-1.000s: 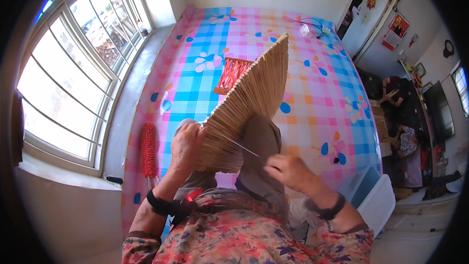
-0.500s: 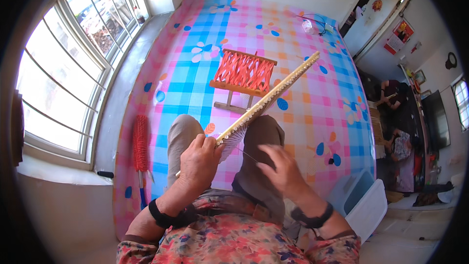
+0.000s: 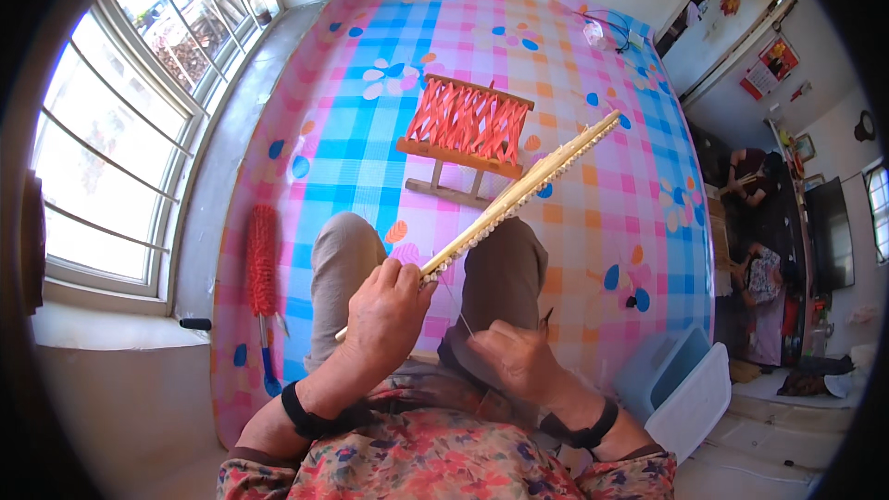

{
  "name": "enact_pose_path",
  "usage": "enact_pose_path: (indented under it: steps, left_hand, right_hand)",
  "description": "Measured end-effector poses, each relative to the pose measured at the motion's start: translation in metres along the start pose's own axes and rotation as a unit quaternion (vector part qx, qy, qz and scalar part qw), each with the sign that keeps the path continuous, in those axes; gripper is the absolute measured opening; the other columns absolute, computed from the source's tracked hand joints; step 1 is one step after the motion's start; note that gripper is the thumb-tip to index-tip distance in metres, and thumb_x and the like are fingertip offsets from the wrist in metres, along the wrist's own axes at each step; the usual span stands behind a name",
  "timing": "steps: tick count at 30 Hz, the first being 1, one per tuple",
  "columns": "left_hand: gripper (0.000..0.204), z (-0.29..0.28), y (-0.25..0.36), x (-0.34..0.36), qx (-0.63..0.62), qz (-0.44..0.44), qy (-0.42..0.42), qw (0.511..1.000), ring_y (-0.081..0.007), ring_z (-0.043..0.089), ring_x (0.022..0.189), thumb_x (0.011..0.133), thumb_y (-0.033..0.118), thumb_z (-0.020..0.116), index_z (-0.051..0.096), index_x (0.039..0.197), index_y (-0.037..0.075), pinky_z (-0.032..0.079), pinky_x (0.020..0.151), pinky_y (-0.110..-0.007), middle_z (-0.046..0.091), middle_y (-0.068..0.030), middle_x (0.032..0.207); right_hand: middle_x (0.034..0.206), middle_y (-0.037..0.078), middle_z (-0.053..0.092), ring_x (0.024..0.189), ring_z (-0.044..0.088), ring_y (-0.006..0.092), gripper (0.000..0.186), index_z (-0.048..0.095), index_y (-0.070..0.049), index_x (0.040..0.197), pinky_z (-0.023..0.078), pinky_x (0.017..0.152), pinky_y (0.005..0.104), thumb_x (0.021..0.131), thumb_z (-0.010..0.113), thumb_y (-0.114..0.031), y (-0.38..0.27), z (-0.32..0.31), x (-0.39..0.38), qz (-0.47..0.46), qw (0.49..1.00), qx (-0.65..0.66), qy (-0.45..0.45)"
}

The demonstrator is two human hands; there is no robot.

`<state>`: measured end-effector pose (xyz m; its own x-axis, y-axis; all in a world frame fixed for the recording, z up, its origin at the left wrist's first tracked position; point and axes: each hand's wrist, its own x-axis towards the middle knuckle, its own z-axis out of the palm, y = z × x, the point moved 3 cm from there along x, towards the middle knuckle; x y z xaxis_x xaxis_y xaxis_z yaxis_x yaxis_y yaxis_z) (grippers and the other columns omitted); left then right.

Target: The person weaves a bamboo mat by hand, threading a white string through the bamboo slats to secure them. They repeatedly adjust the mat's position and pull the string tight to ensure the weave is secure.

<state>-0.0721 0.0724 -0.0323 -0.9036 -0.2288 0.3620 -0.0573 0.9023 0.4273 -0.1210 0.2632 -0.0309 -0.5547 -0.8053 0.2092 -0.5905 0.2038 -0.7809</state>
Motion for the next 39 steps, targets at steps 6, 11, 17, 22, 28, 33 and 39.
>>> enact_pose_path:
  steps: [6,11,17,22,28,33,39]
  left_hand:
    - [0.028,0.008,-0.010,0.020,-0.010,-0.049,-0.030,0.998,-0.0355,0.064,0.074,0.094,0.030,0.065,0.057,0.088,0.004,0.051,0.064,-0.047,0.060,-0.0152,0.082]
    - [0.034,0.019,-0.009,0.047,0.039,-0.082,-0.132,0.987,-0.0381,0.067,0.080,0.098,0.037,0.056,0.061,0.097,0.003,0.055,0.068,-0.046,0.065,-0.0183,0.088]
    - [0.032,0.017,-0.009,0.069,0.082,-0.101,-0.216,0.968,-0.0411,0.068,0.087,0.100,0.031,0.048,0.059,0.102,0.002,0.054,0.076,-0.051,0.066,-0.0205,0.094]
    - [0.026,0.020,-0.012,0.065,0.043,-0.044,-0.249,0.966,-0.0409,0.067,0.089,0.099,0.025,0.049,0.056,0.103,0.001,0.053,0.075,-0.050,0.066,-0.0202,0.098]
    - [0.021,0.025,-0.019,0.062,0.066,-0.013,-0.213,0.975,-0.0422,0.066,0.087,0.099,0.021,0.049,0.052,0.102,0.001,0.052,0.074,-0.051,0.066,-0.0213,0.097]
    - [0.020,0.026,-0.019,0.060,0.079,-0.064,-0.217,0.971,-0.0426,0.065,0.088,0.100,0.021,0.047,0.051,0.102,0.001,0.051,0.072,-0.051,0.067,-0.0219,0.098]
    - [0.029,0.021,-0.027,0.067,0.065,-0.098,-0.251,0.961,-0.0437,0.064,0.091,0.100,0.031,0.051,0.055,0.110,0.004,0.049,0.076,-0.052,0.067,-0.0216,0.097]
  right_hand:
    - [0.102,0.018,0.064,0.103,0.062,0.0351,0.008,0.069,-0.003,0.094,0.051,0.083,0.0400,0.093,0.065,-0.010,0.000,-0.006,0.032,-0.112,0.987,-0.013,0.117]
    - [0.106,0.018,0.065,0.109,0.062,0.0298,0.024,0.057,-0.001,0.084,0.040,0.108,0.0472,0.102,0.043,-0.012,0.016,0.006,0.055,-0.058,0.940,0.293,0.167]
    - [0.085,0.007,0.059,0.086,0.058,0.0174,0.026,0.057,-0.002,0.083,0.045,0.092,0.0349,0.103,0.045,-0.013,0.033,0.017,0.085,-0.058,0.850,0.483,0.204]
    - [0.081,0.001,0.057,0.075,0.049,0.0076,0.028,0.058,-0.004,0.081,0.043,0.072,0.0243,0.104,0.049,-0.017,0.025,0.030,0.081,0.008,0.847,0.504,0.169]
    - [0.078,0.001,0.053,0.073,0.048,0.0090,0.027,0.058,-0.003,0.082,0.041,0.067,0.0255,0.104,0.053,-0.016,0.014,0.031,0.068,0.040,0.878,0.436,0.196]
    - [0.079,0.003,0.051,0.072,0.048,0.0117,0.024,0.059,-0.002,0.084,0.041,0.067,0.0264,0.104,0.053,-0.014,0.006,0.029,0.068,0.007,0.901,0.385,0.198]
    - [0.088,0.004,0.059,0.081,0.054,0.0108,0.024,0.061,-0.001,0.085,0.043,0.072,0.0260,0.103,0.053,-0.014,0.020,0.024,0.065,0.009,0.905,0.371,0.207]
